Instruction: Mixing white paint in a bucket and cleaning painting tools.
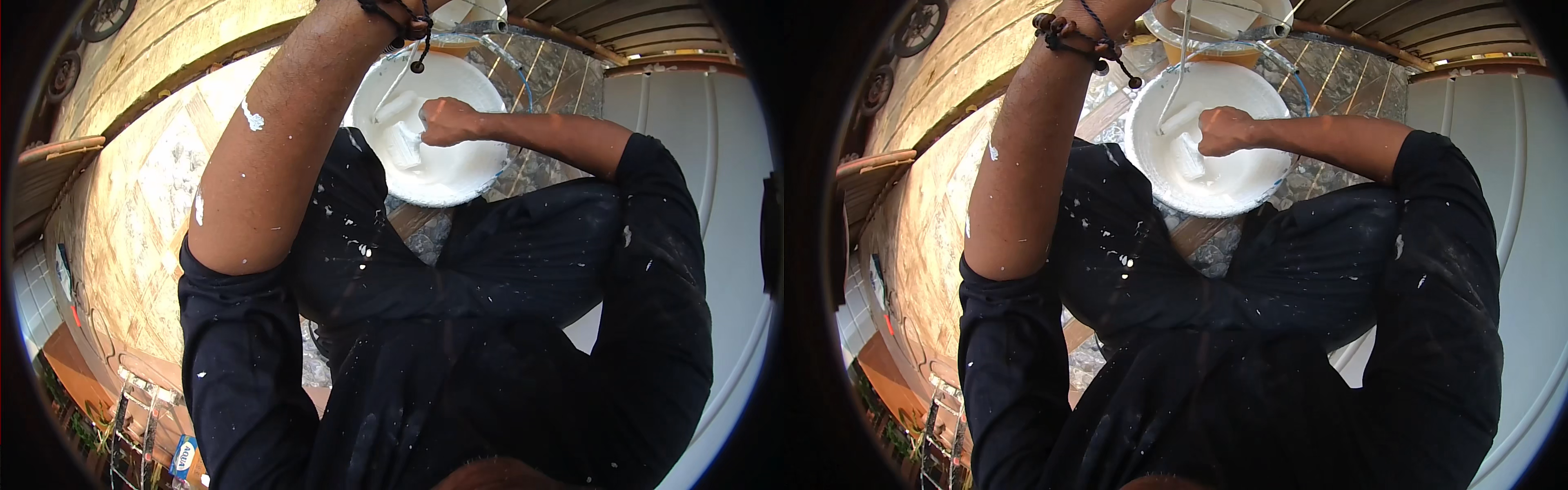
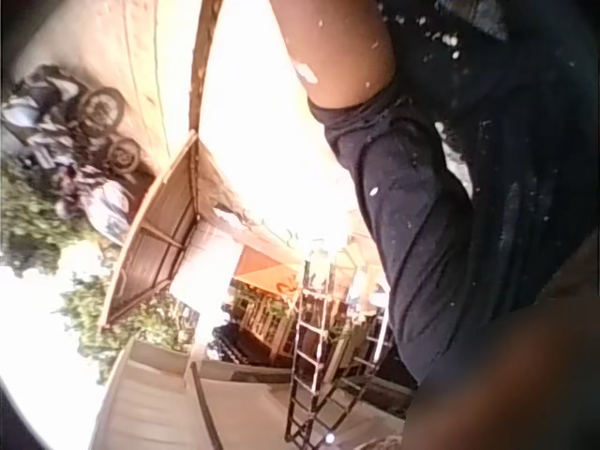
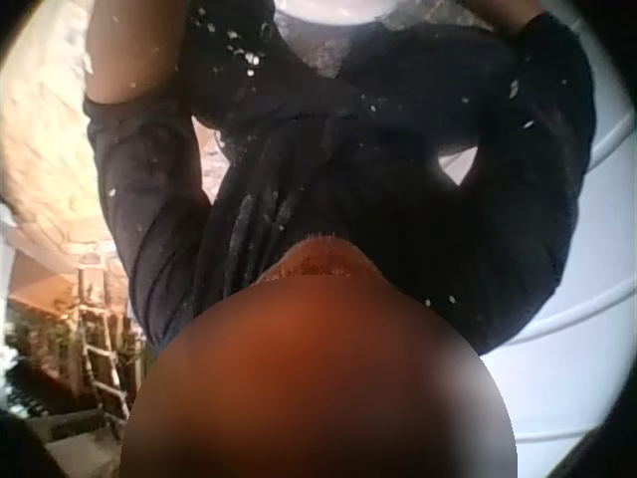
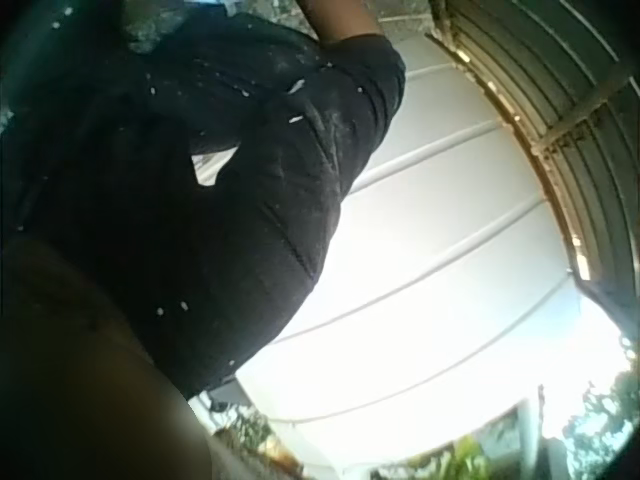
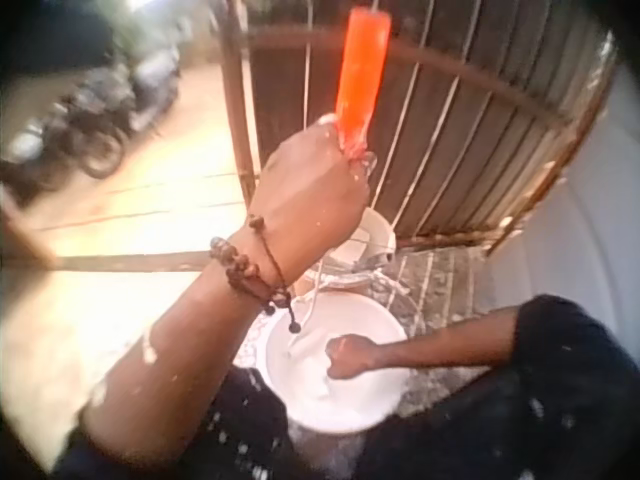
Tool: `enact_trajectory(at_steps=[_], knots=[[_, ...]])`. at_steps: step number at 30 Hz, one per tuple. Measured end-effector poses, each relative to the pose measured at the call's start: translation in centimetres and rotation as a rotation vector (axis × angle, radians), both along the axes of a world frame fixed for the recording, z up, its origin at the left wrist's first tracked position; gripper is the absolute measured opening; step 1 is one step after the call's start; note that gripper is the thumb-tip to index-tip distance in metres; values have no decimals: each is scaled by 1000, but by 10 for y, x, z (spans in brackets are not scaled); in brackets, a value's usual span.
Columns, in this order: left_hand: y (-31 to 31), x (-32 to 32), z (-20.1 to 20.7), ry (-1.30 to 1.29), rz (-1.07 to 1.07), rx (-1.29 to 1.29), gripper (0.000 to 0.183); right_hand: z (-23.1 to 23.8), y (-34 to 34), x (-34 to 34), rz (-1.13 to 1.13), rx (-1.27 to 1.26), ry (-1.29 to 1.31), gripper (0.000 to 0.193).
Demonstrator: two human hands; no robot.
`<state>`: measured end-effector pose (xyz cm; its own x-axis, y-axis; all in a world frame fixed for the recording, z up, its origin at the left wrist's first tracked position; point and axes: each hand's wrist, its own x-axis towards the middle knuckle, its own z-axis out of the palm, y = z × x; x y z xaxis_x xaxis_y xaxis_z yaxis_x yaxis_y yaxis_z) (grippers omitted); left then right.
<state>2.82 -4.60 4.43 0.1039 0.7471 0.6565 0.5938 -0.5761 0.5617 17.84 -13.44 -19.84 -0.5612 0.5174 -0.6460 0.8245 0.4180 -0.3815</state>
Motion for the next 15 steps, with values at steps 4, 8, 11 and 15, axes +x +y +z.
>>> enact_trajectory(at_steps=[4,8,11,15], knots=[[0,12,3,12,-56,43,18,24,6,10,-101,15,-12,32],[2,15,5,14,-73,43,18,36,15,8,-53,132,-28,28],[3,12,2,7,-54,17,19,31,18,6,210,329,71,22],[5,14,1,16,-64,26,20,16,20,13,452,492,66,12]])
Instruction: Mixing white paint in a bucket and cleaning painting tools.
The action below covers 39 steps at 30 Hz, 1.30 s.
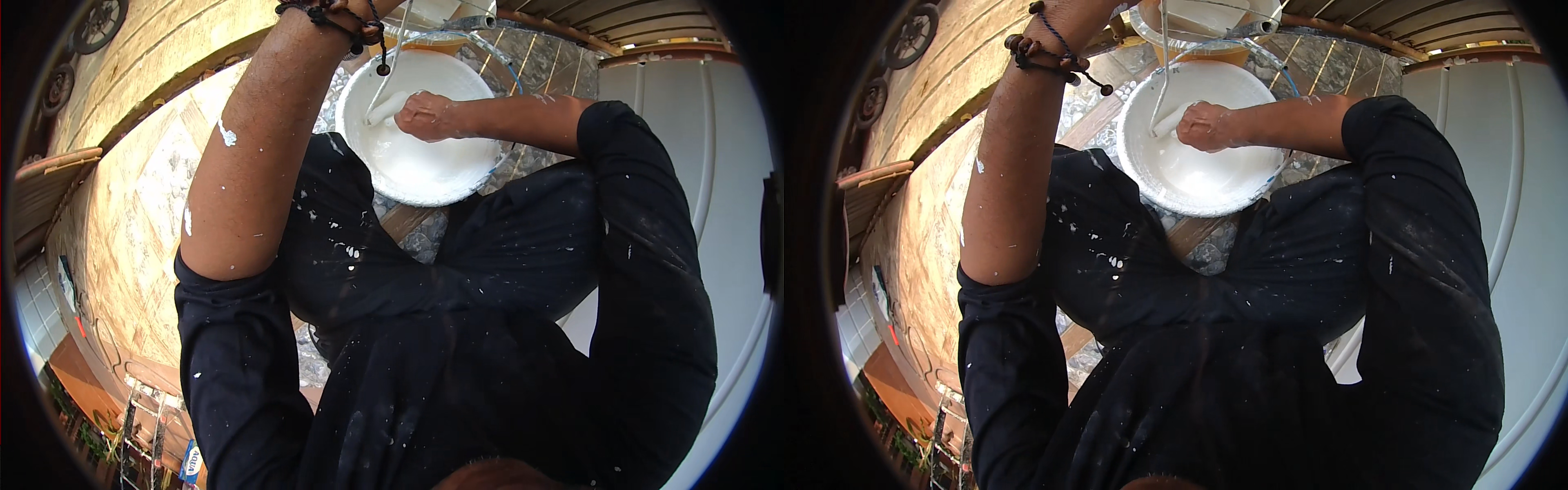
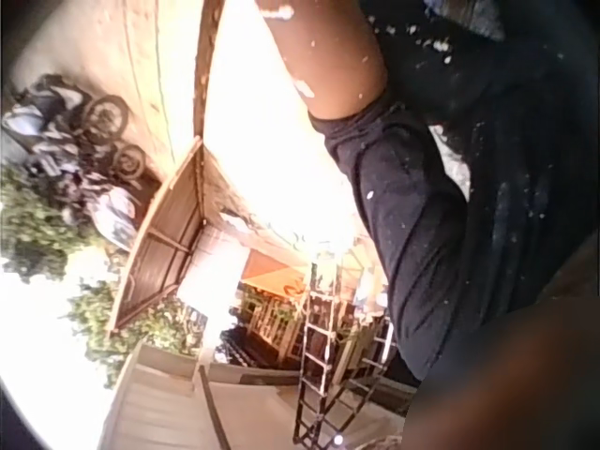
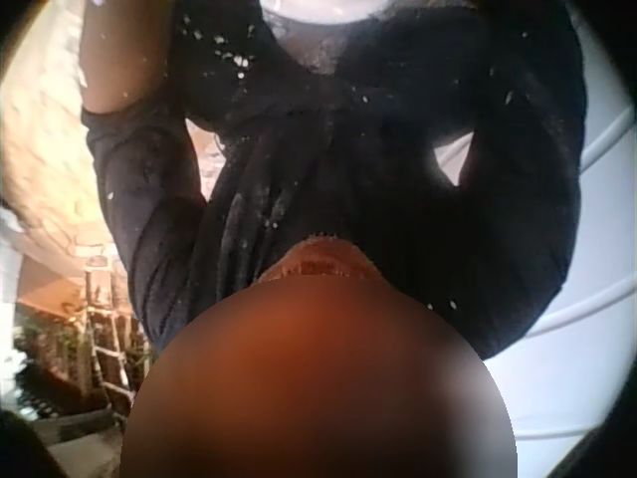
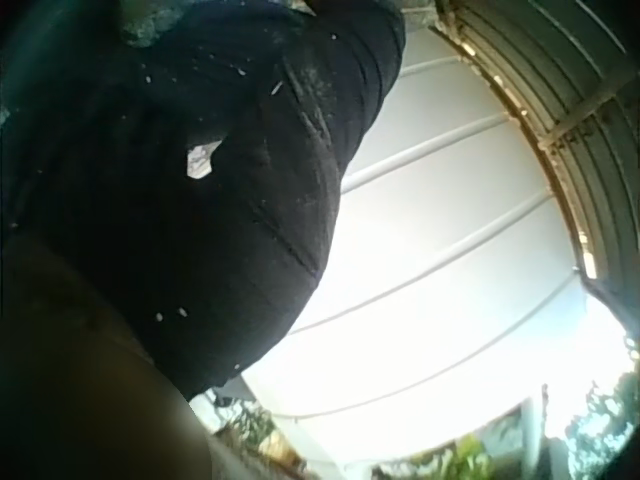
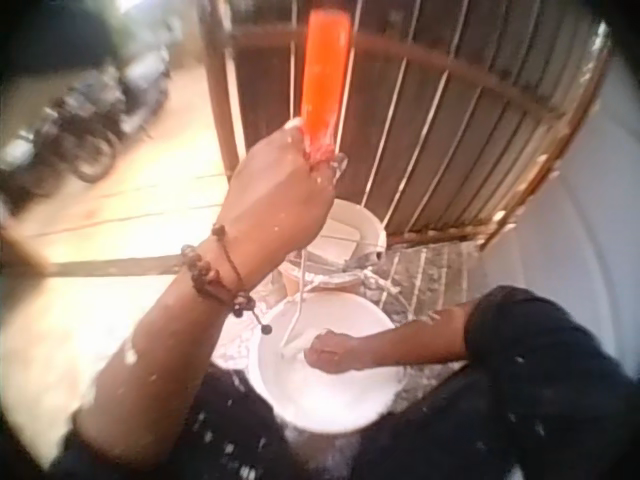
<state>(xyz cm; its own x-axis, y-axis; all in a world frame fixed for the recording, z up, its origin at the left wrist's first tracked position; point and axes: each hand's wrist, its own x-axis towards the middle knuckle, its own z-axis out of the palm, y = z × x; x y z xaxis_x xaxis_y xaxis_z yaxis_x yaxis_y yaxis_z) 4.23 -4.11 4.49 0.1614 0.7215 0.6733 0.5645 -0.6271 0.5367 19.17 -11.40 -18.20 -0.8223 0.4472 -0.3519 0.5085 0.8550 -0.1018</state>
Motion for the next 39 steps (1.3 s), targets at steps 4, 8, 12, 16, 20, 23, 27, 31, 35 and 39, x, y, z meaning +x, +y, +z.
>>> enact_trajectory(at_steps=[4,8,12,16,20,23,27,31,35,39], knots=[[4,-8,6,-1,-10,24,21,-12,6,-6,120,101,-4,5],[2,-18,2,5,18,-73,22,-17,2,-20,197,-22,-25,5],[4,-21,-2,16,64,-48,23,-14,-4,-19,237,-73,-5,5],[2,-21,-2,-18,53,21,24,-10,-9,-12,291,-161,-91,8],[-3,-20,-1,-13,73,-54,24,-3,-12,-11,368,-200,-192,11],[-1,-18,1,-2,68,-79,22,11,-3,-11,382,-213,-199,12],[8,-12,2,-10,32,84,19,33,15,-9,344,-139,-175,12],[4,0,-8,53,23,77,18,38,3,-6,285,-189,-240,14],[4,8,-11,68,26,35,18,29,-9,1,249,-197,-262,15],[5,6,-11,33,-19,78,19,15,0,2,166,-121,-211,16]])
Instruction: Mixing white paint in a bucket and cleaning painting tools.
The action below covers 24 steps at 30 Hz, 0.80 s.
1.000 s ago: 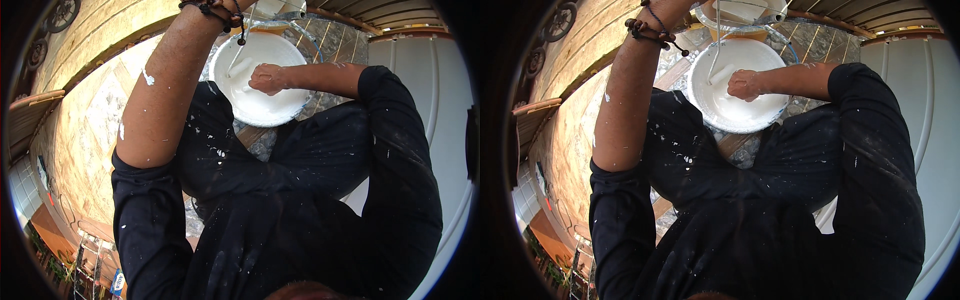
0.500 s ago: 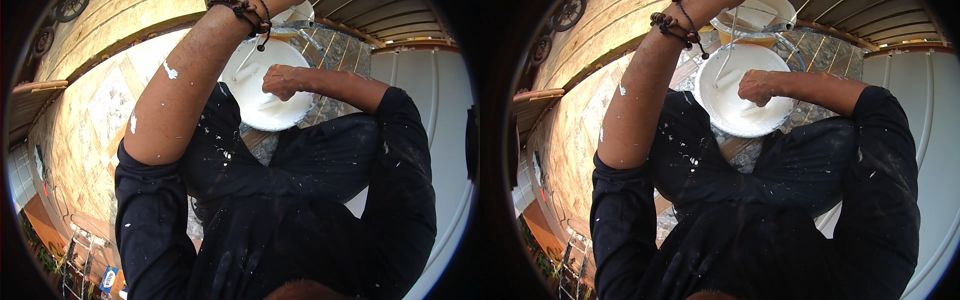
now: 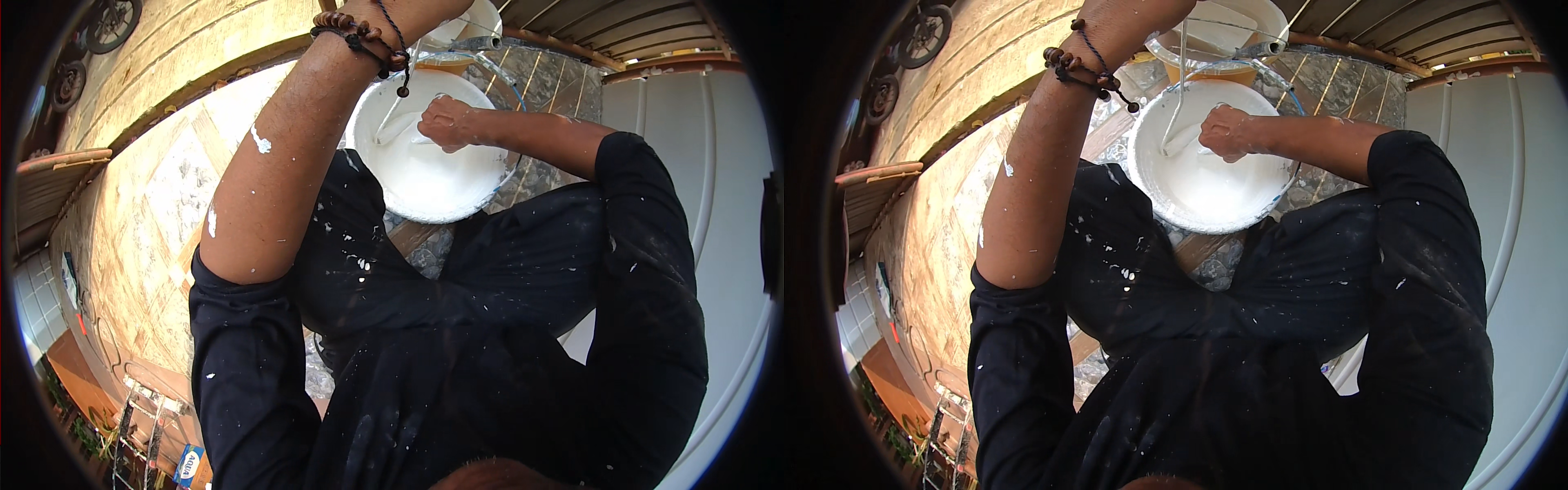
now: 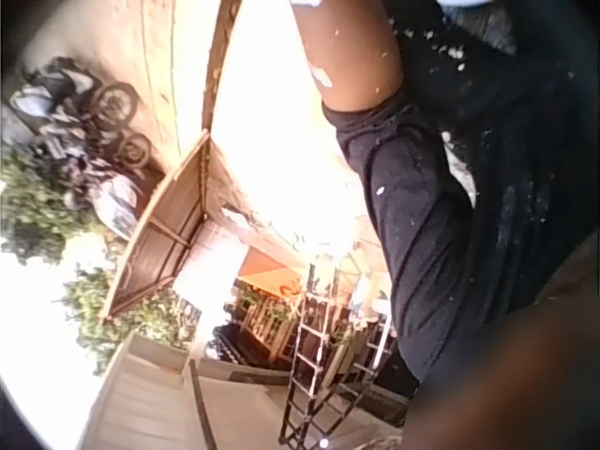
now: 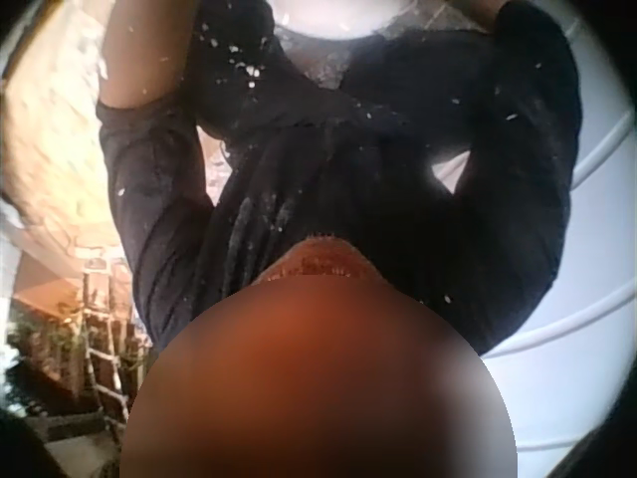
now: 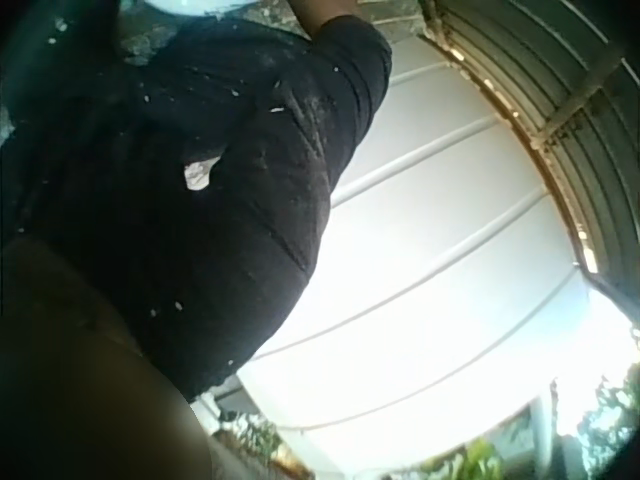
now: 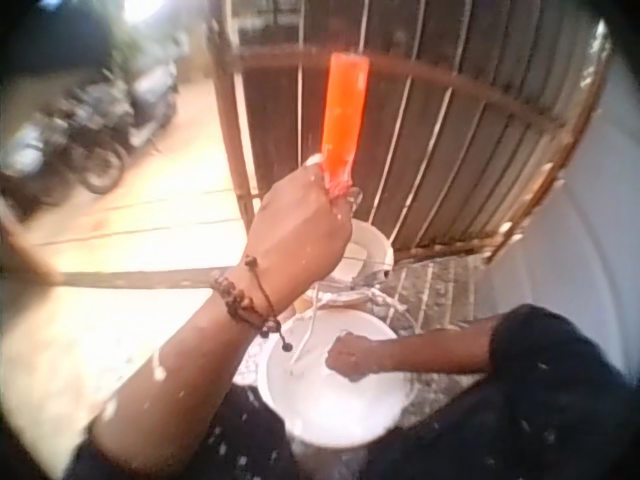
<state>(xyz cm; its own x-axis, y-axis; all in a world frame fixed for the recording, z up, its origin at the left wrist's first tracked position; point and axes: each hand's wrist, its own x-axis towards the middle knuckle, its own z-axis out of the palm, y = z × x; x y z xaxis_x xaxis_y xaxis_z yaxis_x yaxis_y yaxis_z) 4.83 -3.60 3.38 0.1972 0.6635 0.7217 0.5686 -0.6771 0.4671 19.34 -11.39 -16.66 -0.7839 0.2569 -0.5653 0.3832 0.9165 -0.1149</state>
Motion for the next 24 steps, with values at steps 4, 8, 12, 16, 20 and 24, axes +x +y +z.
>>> enact_trajectory(at_steps=[4,8,12,16,20,24], knots=[[-9,-7,-8,-1,37,-84,20,-13,5,-3,-58,23,2,15],[-11,-7,-10,-18,41,-125,21,-15,12,6,-44,84,92,12],[-3,-2,-2,-14,48,-122,23,-8,23,11,-77,277,138,10],[-4,1,0,-20,47,-119,23,-10,19,2,-203,152,137,6],[-9,0,4,-27,40,-126,23,-19,7,-9,-276,84,128,9],[-14,-5,16,-58,25,-116,22,-22,1,-18,-250,10,217,12]])
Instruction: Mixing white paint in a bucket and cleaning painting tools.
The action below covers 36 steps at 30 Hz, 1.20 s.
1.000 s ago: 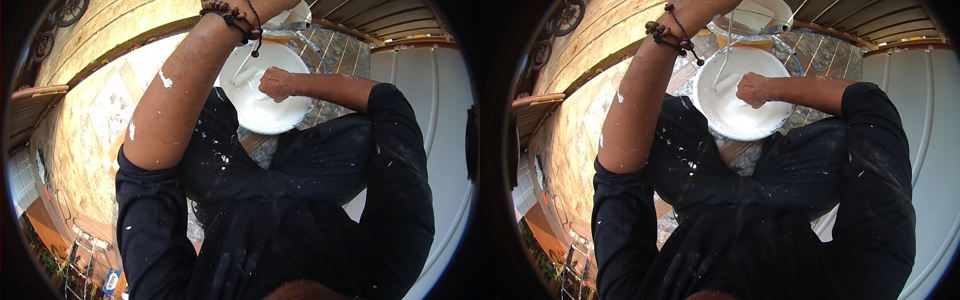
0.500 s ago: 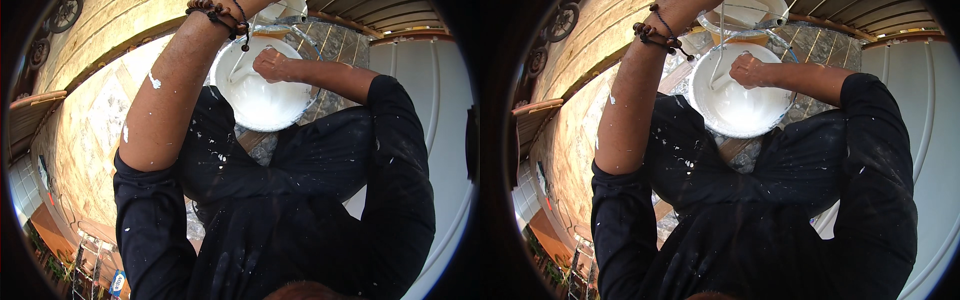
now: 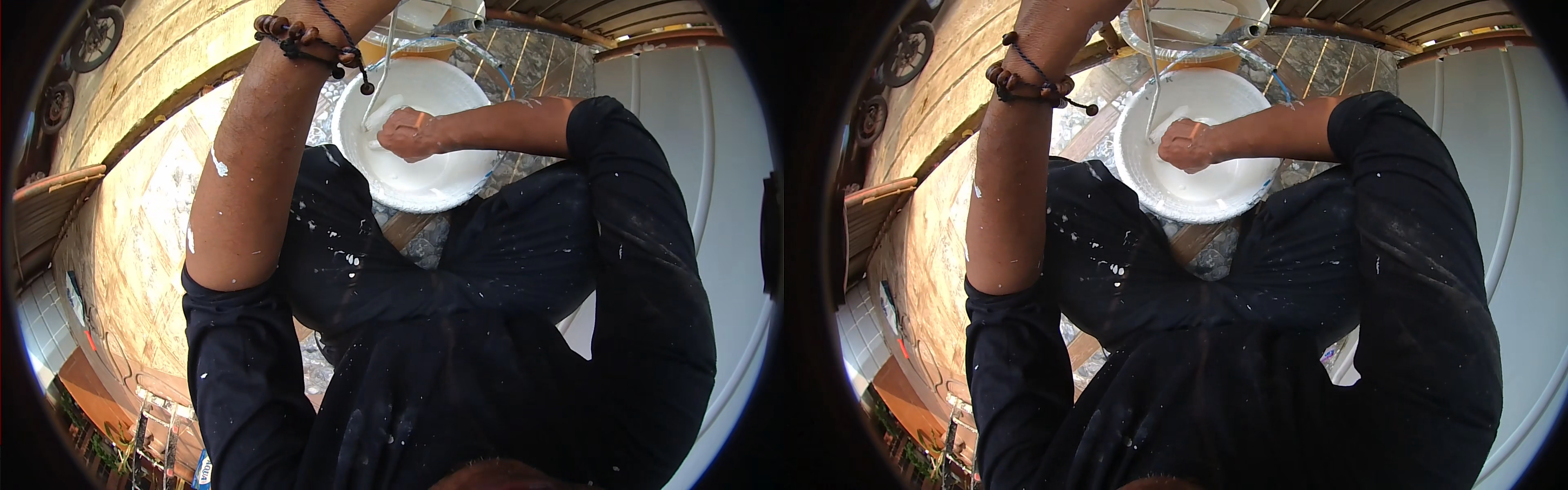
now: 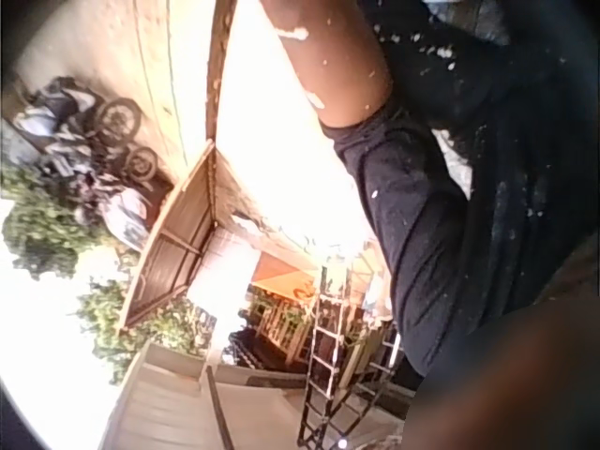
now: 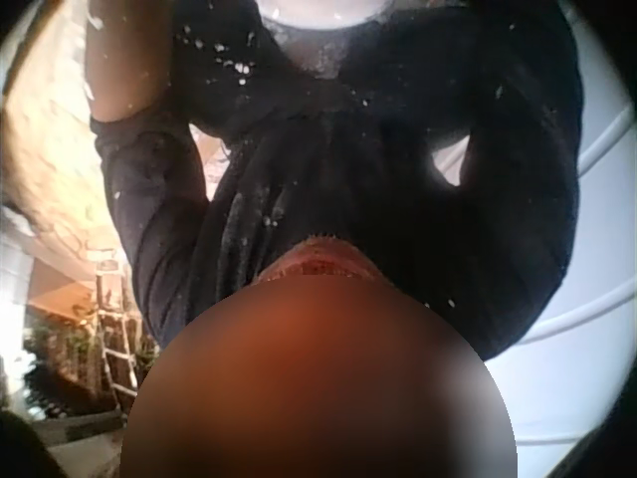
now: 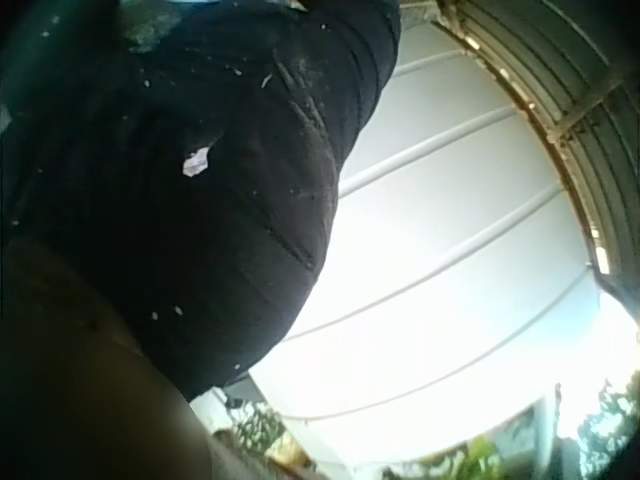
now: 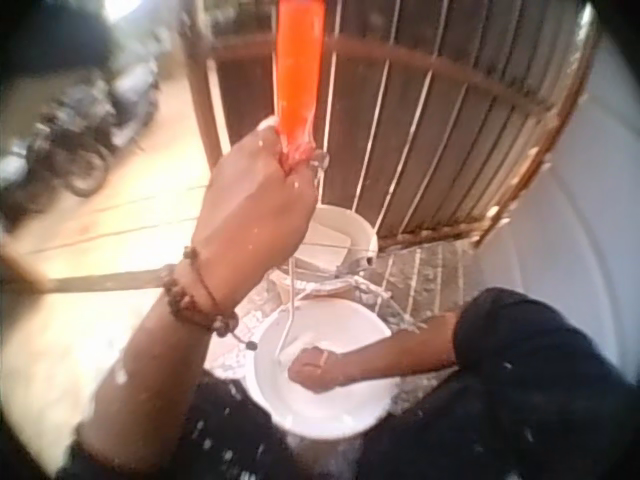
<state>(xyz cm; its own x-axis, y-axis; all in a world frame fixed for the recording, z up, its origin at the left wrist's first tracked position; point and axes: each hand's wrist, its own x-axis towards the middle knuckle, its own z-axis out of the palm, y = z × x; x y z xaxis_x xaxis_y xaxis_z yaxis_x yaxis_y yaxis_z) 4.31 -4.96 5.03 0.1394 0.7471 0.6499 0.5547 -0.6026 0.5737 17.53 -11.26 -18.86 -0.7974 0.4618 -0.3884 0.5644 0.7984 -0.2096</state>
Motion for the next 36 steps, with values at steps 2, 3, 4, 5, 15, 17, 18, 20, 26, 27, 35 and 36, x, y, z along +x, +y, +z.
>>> enact_trajectory(at_steps=[2,3,4,5,15,17,18,20,26,27,35,36], knots=[[-2,-4,8,-21,6,-18,22,2,-2,-5,16,6,47,12],[-2,-7,12,-16,18,-23,22,2,-3,-9,38,-13,66,12],[-2,-9,15,-11,29,-29,22,3,-4,-13,68,-49,77,12],[-1,-13,17,-4,24,-11,22,2,-5,-20,103,-42,98,12],[2,-69,25,176,157,87,19,16,15,-118,520,52,181,9],[3,-62,23,146,138,56,18,29,19,-110,550,53,104,10],[3,-57,21,141,104,99,17,36,19,-102,550,49,43,10],[6,-46,15,150,41,182,16,46,19,-78,499,4,-72,11],[13,-24,5,80,-57,138,16,39,2,-46,259,-153,-207,18],[11,-20,4,50,-43,113,16,35,-3,-42,228,-136,-219,19],[-6,-15,2,-95,-99,-175,12,11,-2,-18,51,-5,13,17],[-6,-16,2,-105,-118,-154,11,10,2,-17,54,-4,14,17]])
